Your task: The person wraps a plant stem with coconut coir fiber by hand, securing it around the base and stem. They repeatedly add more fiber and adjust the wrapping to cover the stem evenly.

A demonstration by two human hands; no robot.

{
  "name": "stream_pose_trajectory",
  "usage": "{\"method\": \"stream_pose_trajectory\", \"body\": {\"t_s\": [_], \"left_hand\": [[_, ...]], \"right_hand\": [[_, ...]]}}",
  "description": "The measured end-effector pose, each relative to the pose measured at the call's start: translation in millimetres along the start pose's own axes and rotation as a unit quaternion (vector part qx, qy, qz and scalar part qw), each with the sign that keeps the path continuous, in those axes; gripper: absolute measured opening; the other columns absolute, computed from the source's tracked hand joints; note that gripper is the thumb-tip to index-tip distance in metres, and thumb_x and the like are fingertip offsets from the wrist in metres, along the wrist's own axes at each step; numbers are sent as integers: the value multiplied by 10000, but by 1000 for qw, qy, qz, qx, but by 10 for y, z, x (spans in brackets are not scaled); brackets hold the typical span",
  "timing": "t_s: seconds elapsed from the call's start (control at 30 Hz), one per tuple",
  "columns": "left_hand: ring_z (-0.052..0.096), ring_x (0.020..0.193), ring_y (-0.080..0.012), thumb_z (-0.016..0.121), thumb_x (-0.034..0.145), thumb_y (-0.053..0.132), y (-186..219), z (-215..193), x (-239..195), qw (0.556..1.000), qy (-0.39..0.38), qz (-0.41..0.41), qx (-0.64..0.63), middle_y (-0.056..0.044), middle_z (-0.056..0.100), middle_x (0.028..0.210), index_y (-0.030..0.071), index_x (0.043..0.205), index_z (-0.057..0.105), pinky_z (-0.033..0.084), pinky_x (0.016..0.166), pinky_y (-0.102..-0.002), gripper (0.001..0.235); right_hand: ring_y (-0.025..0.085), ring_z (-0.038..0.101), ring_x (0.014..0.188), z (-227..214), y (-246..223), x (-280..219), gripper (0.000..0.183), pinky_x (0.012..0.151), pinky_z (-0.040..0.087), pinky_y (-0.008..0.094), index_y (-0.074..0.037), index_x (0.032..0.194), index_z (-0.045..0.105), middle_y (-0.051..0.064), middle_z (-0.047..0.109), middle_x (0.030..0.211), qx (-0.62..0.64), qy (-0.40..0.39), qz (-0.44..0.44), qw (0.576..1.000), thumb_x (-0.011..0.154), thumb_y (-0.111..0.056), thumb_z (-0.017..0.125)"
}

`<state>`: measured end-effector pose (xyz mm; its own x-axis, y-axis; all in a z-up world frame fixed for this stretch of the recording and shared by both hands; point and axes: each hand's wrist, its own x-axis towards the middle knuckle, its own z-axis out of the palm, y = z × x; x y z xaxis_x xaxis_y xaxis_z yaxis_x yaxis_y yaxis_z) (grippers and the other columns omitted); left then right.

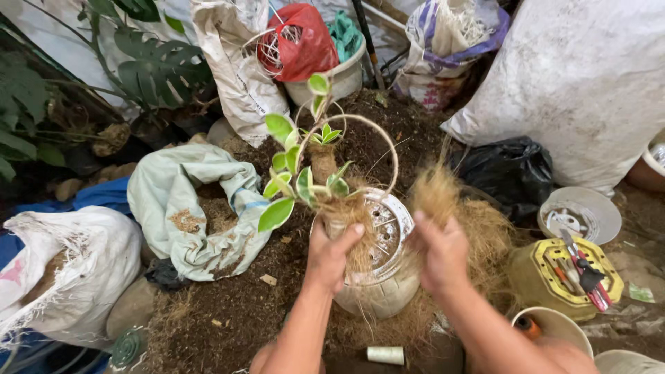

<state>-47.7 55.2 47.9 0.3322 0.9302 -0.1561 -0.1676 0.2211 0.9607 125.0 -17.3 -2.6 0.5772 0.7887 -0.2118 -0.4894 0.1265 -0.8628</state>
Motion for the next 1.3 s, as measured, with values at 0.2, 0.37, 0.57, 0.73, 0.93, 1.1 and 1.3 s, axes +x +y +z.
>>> {"method": "stream_pose_trajectory", "body": {"t_s": [0.2,0.37,0.57,0.73,0.93,1.1,1.3], "left_hand": [[628,1189,-324,816,776,217,8,29,-271,996,-34,78,-28,-150,624,1220,47,1385,387,517,1103,-472,765],[656,1181,-292,848,806,325,13,56,-304,987,-45,138,72,-164,681,1252,3,1352,518,510,1079,-427,714],[615,1217,-253,776,845,318,1,66,-319,989,-52,131,52,-133,613,1287,47,1429,395,486,1090,-391,748],[612,1198,-277,724,867,225,-30,92,-311,987,-17,134,85,-164,598,1296,-1,1431,370,479,1076,-415,703],[549,1293,-316,698,889,246,-91,114,-293,979,37,123,160,-225,535,1384,-56,1461,292,411,1135,-448,764],[199,1490,-444,779,995,367,-44,162,-300,950,49,106,290,-361,163,1575,-130,1515,79,206,1194,-528,1004],[429,1393,-355,833,779,384,107,183,-317,951,69,66,294,-233,445,1435,-16,1455,259,344,1167,-489,973]], "right_hand": [[187,602,837,117,411,-167,219,753,529,384,-19,1101,617,58,636,939,101,-114,-32,988,1025,-214,681],[200,672,1018,126,333,-131,225,926,563,394,-34,1157,679,74,716,1090,-39,-156,-88,983,954,-132,672],[214,678,1016,125,172,-39,235,928,550,394,-9,1180,677,89,728,1119,-33,-181,-72,980,968,-109,668],[186,660,1075,128,183,48,273,972,506,385,-35,1203,652,56,721,1164,-1,-151,2,989,937,-100,664],[243,663,1033,82,320,105,224,993,471,479,-49,1113,673,94,738,1072,11,-177,76,981,900,-104,713],[252,645,1056,110,351,144,179,1052,413,518,-29,975,617,98,699,1001,-79,-152,90,981,912,-114,762],[226,609,1020,247,211,110,239,981,461,461,-62,1066,717,84,709,1026,-19,-118,174,977,844,-149,709]]}}
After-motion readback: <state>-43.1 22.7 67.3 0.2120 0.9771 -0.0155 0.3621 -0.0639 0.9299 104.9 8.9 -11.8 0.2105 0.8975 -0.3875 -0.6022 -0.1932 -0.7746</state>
